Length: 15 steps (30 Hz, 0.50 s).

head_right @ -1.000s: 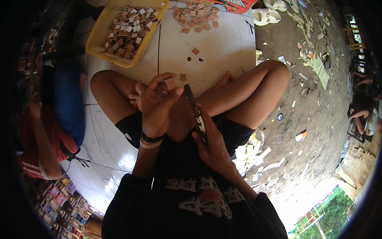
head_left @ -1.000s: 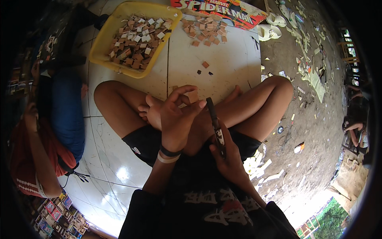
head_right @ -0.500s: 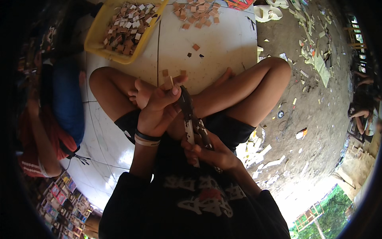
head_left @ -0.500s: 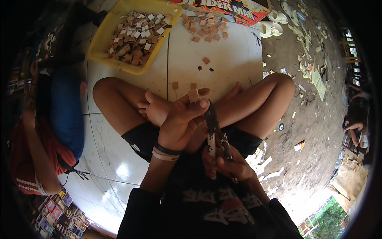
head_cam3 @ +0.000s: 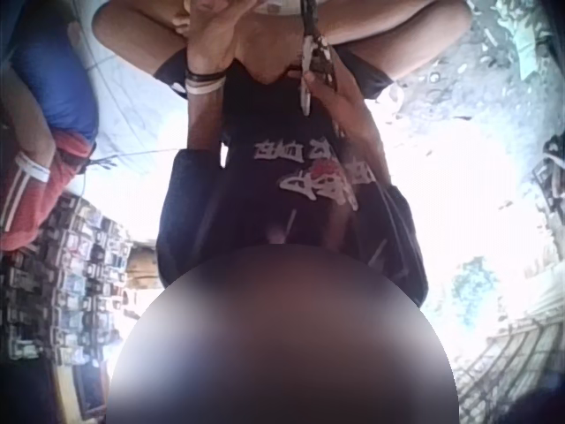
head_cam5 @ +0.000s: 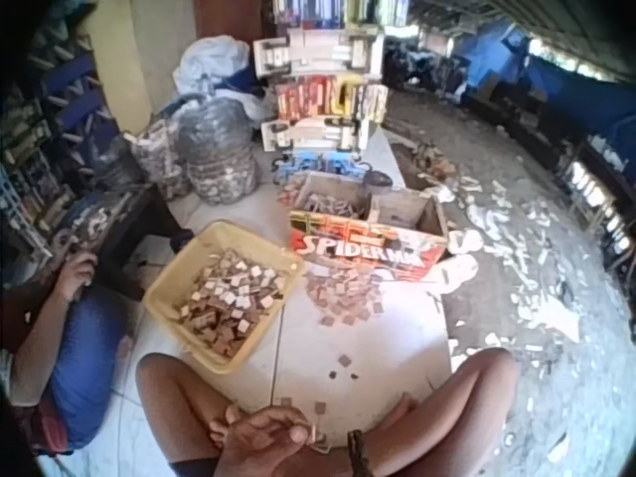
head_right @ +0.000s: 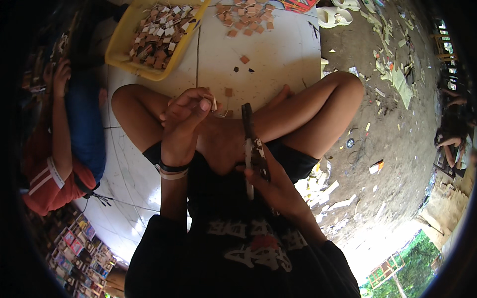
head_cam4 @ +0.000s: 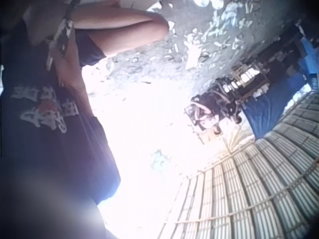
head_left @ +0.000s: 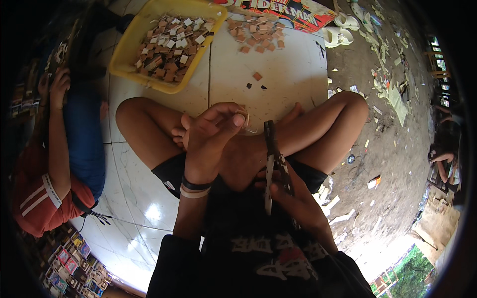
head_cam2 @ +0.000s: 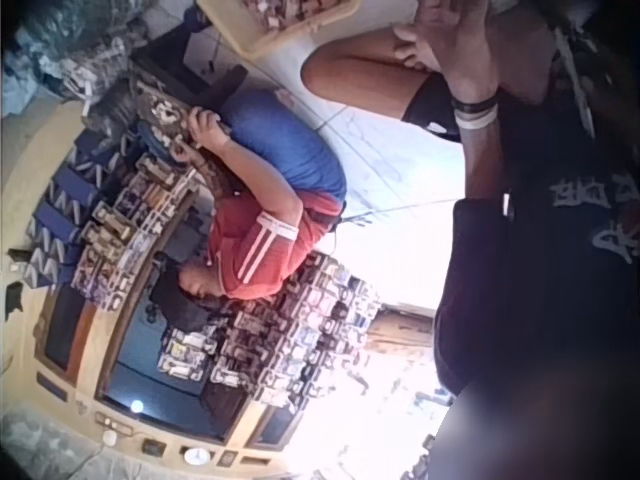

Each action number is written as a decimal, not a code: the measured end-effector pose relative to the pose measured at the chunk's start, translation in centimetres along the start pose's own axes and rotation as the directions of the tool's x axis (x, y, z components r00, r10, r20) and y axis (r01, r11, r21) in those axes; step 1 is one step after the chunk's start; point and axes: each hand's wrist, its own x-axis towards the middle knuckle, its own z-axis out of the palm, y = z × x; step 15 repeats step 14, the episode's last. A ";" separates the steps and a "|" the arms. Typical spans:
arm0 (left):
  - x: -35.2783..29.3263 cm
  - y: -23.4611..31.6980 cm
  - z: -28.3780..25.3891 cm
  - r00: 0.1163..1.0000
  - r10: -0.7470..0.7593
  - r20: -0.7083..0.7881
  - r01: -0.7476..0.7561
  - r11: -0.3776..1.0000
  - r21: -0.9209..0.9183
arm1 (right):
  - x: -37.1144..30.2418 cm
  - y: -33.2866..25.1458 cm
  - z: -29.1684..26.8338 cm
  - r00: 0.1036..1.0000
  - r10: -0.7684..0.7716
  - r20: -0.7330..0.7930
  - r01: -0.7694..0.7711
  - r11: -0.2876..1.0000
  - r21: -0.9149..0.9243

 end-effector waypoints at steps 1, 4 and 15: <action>0.0 0.1 0.1 1.000 0.028 0.005 -0.028 0.999 0.030 | 0.0 -0.2 -0.1 0.999 0.035 -0.005 -0.035 0.999 0.006; -0.1 -0.4 0.6 1.000 0.026 -0.008 -0.025 0.996 0.086 | -0.1 -0.9 -0.4 0.998 0.055 0.044 -0.056 0.998 0.025; -0.5 -0.6 1.2 0.999 -0.043 0.013 0.043 0.999 -0.029 | -0.6 -1.7 -0.1 0.987 0.078 0.139 -0.085 0.995 0.044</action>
